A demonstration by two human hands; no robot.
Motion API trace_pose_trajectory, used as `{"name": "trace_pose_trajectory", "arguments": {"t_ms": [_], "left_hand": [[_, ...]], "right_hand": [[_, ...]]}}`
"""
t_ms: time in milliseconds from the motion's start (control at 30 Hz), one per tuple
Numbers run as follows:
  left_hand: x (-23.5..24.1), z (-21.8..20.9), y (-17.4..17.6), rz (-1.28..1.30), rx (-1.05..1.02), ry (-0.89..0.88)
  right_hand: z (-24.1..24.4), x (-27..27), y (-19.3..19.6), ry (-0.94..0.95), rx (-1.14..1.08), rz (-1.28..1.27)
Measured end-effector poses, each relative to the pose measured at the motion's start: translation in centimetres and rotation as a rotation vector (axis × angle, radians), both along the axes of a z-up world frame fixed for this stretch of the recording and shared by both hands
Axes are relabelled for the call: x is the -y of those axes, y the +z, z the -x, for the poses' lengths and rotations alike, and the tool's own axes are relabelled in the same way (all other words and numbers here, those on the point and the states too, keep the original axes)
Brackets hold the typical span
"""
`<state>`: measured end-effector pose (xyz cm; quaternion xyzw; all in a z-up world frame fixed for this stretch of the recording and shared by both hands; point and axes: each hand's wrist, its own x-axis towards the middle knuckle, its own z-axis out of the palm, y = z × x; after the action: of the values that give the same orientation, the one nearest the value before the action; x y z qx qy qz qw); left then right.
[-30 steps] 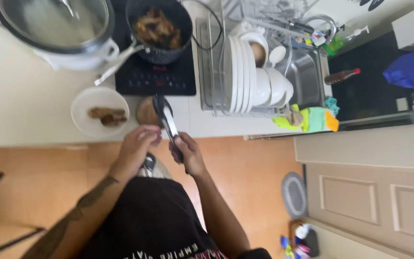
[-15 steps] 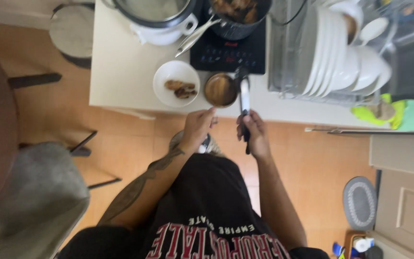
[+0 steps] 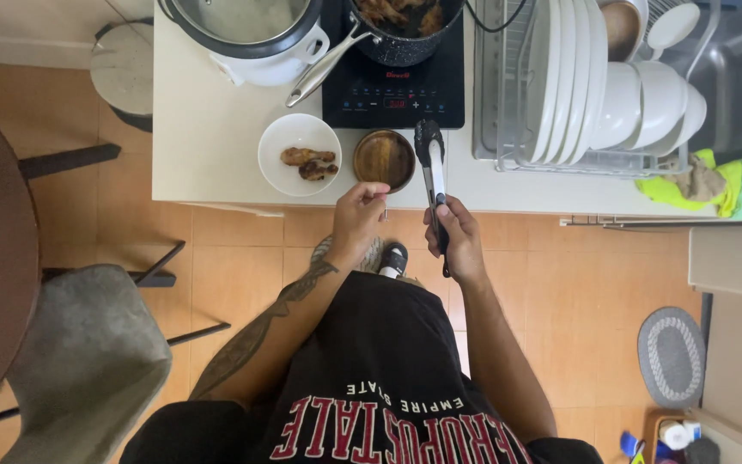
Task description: The person uses tongs to transfer cooked chicken pieces from a frying pan on an induction cooktop into a white bowl. A rice cooker is visible nearby. The person continues transferring pieces until the bowl contains several pieces of chicken.
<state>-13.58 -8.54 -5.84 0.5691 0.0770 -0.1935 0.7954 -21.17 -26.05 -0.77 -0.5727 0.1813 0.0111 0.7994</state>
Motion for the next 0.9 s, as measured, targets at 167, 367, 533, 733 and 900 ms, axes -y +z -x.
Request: {"name": "trace_pose_trajectory", "arguments": {"t_ms": [167, 367, 533, 733, 900], "left_hand": [[4.1, -0.6, -1.3, -0.024, 0.08, -0.02], [6.9, 0.6, -0.4, -0.063, 0.109, 0.017], [8.7, 2.0, -0.7, -0.096, 0.074, 0.037], [9.1, 2.0, -2.8, -0.258, 0.04, -0.026], [8.0, 0.1, -0.9, -0.183, 0.084, -0.038]], "right_hand": [[-0.8, 3.8, 0.2, 0.053, 0.002, -0.024], [-0.2, 8.6, -1.1, 0.104, -0.058, -0.054], [0.0, 11.7, -3.3, 0.117, -0.13, -0.08], [-1.3, 11.4, -0.9, 0.191, -0.103, -0.062], [-1.9, 8.6, 0.5, 0.193, -0.087, -0.086]]}}
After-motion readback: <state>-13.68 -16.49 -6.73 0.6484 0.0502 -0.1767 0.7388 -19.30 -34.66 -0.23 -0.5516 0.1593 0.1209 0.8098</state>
